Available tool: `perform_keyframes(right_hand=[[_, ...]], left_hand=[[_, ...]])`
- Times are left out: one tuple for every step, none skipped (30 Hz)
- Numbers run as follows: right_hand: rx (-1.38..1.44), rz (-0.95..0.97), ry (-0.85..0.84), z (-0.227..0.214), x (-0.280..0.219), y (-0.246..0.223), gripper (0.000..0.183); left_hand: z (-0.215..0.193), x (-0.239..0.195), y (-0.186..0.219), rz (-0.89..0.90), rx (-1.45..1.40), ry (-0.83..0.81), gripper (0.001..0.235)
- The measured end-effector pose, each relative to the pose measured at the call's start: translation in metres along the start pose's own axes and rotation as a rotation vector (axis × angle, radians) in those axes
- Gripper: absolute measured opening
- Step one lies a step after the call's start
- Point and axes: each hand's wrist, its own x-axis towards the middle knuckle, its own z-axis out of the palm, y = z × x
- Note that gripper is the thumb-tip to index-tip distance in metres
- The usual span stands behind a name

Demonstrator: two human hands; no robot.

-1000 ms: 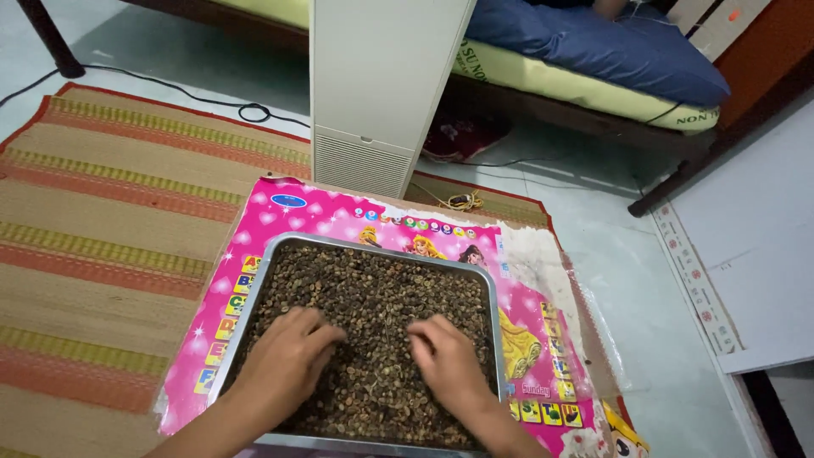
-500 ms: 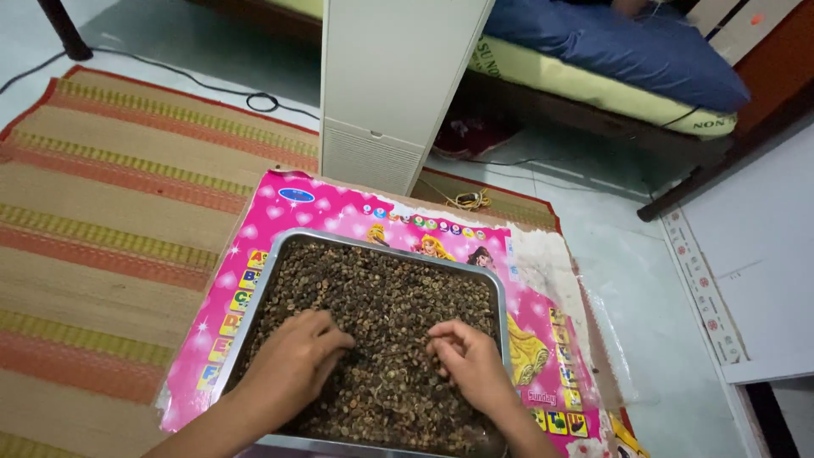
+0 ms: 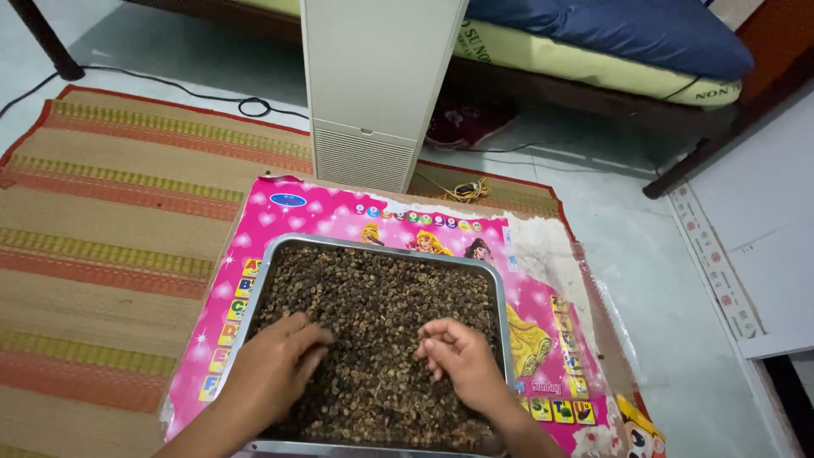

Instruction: The person sits on the floor and uses both hands to sift through a large tray of dark seeds. They pick out specific items and place them on a pink mat to the right of the tray.

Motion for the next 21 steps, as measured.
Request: perform_keyframes(right_hand=[[0.001, -0.006, 0.003, 0.001, 0.002, -0.003, 0.022], [0.238, 0.044, -0.087, 0.002, 0.003, -0.007, 0.025], [0.473, 0.097, -0.182, 0.004, 0.005, -0.010, 0.029], [0.471, 0.093, -0.183, 0.006, 0.004, -0.011, 0.029], [0.631, 0.101, -0.251, 0.009, 0.004, -0.012, 0.034], [0.790, 0.110, -0.319, 0.012, 0.004, -0.013, 0.041], [0.788, 0.109, -0.325, 0.015, 0.008, -0.014, 0.041], [0.726, 0.124, -0.279, 0.018, 0.012, -0.013, 0.030], [0.666, 0.140, -0.230, 0.021, 0.015, -0.012, 0.018], [0.664, 0.141, -0.235, 0.030, 0.015, -0.025, 0.018], [0.080, 0.127, -0.140, 0.039, 0.014, -0.037, 0.012], [-0.505, 0.105, -0.039, 0.047, 0.013, -0.049, 0.012], [-0.507, 0.105, -0.040, 0.048, 0.016, -0.032, 0.012], [-0.770, -0.263, -0.044, 0.049, 0.019, -0.015, 0.017], [-1.019, -0.639, -0.045, 0.050, 0.022, 0.002, 0.029], [-1.019, -0.637, -0.047, 0.049, 0.022, 0.004, 0.029], [-1.037, -0.648, -0.043, 0.048, 0.022, 0.006, 0.021], [-1.054, -0.658, -0.038, 0.048, 0.022, 0.008, 0.013], [-1.054, -0.657, -0.039, 0.048, 0.019, -0.003, 0.013], [-0.881, -0.387, -0.058, 0.047, 0.015, -0.013, 0.013], [-0.704, -0.123, -0.074, 0.047, 0.013, -0.024, 0.013]], left_hand=[[0.001, -0.002, 0.001, 0.006, 0.002, 0.003, 0.010], [0.001, -0.003, 0.001, -0.021, -0.010, 0.018, 0.012], [0.001, -0.006, 0.001, -0.051, -0.024, 0.033, 0.013], [0.002, -0.005, 0.002, -0.049, -0.024, 0.037, 0.013], [0.004, -0.004, 0.003, -0.080, -0.001, -0.003, 0.015], [0.005, -0.003, 0.003, -0.111, 0.021, -0.043, 0.017], [0.007, 0.000, 0.003, -0.114, 0.023, -0.038, 0.017], [0.010, 0.003, 0.003, -0.016, 0.049, -0.025, 0.017], [0.013, 0.005, 0.003, 0.081, 0.074, -0.015, 0.018], [0.017, 0.009, 0.004, 0.077, 0.075, -0.012, 0.018], [0.022, 0.014, 0.005, 0.159, 0.121, 0.008, 0.017], [0.026, 0.018, 0.005, 0.240, 0.166, 0.028, 0.018], [0.031, 0.020, 0.003, 0.239, 0.165, 0.029, 0.018], [0.036, 0.021, 0.001, 0.274, 0.241, -0.019, 0.013], [0.041, 0.022, 0.000, 0.308, 0.316, -0.069, 0.009], [0.043, 0.023, -0.002, 0.306, 0.314, -0.069, 0.009], [0.044, 0.022, -0.004, 0.311, 0.313, -0.032, 0.007], [0.046, 0.021, -0.006, 0.316, 0.312, 0.004, 0.005], [0.040, 0.018, -0.005, 0.316, 0.311, 0.003, 0.005], [0.035, 0.015, -0.004, 0.196, 0.157, 0.009, 0.008], [0.029, 0.014, -0.003, 0.077, 0.003, 0.015, 0.011]])
